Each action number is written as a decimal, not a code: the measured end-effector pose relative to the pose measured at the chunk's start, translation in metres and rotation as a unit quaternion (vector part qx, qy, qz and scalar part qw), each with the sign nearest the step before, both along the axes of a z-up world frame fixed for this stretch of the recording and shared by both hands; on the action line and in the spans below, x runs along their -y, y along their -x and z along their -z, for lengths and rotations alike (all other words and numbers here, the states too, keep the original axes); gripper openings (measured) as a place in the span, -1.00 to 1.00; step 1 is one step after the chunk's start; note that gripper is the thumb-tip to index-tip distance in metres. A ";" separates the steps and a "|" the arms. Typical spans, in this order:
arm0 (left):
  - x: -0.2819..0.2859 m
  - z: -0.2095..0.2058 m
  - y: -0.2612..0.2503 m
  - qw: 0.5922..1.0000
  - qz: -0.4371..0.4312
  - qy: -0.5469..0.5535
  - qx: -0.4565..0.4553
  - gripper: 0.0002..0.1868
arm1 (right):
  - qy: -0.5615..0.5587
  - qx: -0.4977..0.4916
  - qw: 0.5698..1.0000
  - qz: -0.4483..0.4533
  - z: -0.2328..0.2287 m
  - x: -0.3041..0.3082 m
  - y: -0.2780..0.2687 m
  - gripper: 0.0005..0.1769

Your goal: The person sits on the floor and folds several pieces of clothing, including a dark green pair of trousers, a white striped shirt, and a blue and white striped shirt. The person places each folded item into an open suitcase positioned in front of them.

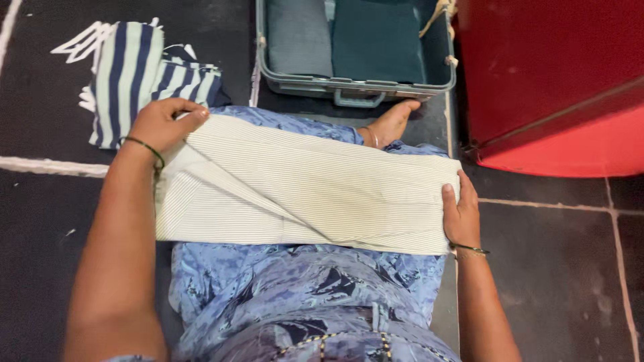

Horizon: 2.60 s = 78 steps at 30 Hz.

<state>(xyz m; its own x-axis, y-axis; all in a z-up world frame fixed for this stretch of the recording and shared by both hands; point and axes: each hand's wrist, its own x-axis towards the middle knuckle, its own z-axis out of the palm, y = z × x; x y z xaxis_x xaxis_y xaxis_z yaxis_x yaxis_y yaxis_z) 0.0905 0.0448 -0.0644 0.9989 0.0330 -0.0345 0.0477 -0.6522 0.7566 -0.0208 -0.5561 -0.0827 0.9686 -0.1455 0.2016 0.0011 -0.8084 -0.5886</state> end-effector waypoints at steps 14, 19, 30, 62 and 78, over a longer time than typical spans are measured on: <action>-0.017 0.024 -0.017 0.996 -0.004 0.094 -0.001 -0.70 | -0.015 0.008 1.000 -0.003 -0.003 -0.007 -0.002 -0.28; -0.010 -0.004 -0.006 0.991 -0.067 -0.102 0.057 -0.62 | -0.044 -0.031 0.999 0.003 0.009 0.020 -0.004 -0.24; 0.137 -0.056 0.078 0.921 0.178 -0.250 0.238 -0.26 | -0.590 -0.202 0.763 0.173 0.081 0.085 0.056 -0.14; 0.280 0.014 0.070 0.566 0.179 0.712 -0.375 -0.14 | -0.437 -0.022 0.868 -0.234 -0.097 -0.108 0.006 0.27; 0.277 0.059 0.046 0.704 0.057 0.648 -0.287 -0.50 | -0.559 -0.203 0.804 -0.019 -0.050 -0.059 0.009 0.12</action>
<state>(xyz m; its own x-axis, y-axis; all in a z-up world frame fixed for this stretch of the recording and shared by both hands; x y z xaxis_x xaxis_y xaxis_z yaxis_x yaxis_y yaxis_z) 0.0446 -0.2321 -0.1235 0.8020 -0.4761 -0.3607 0.5906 0.5424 0.5975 -0.0302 -0.4973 -0.0325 0.9295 0.0161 -0.3684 -0.3626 0.2220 -0.9051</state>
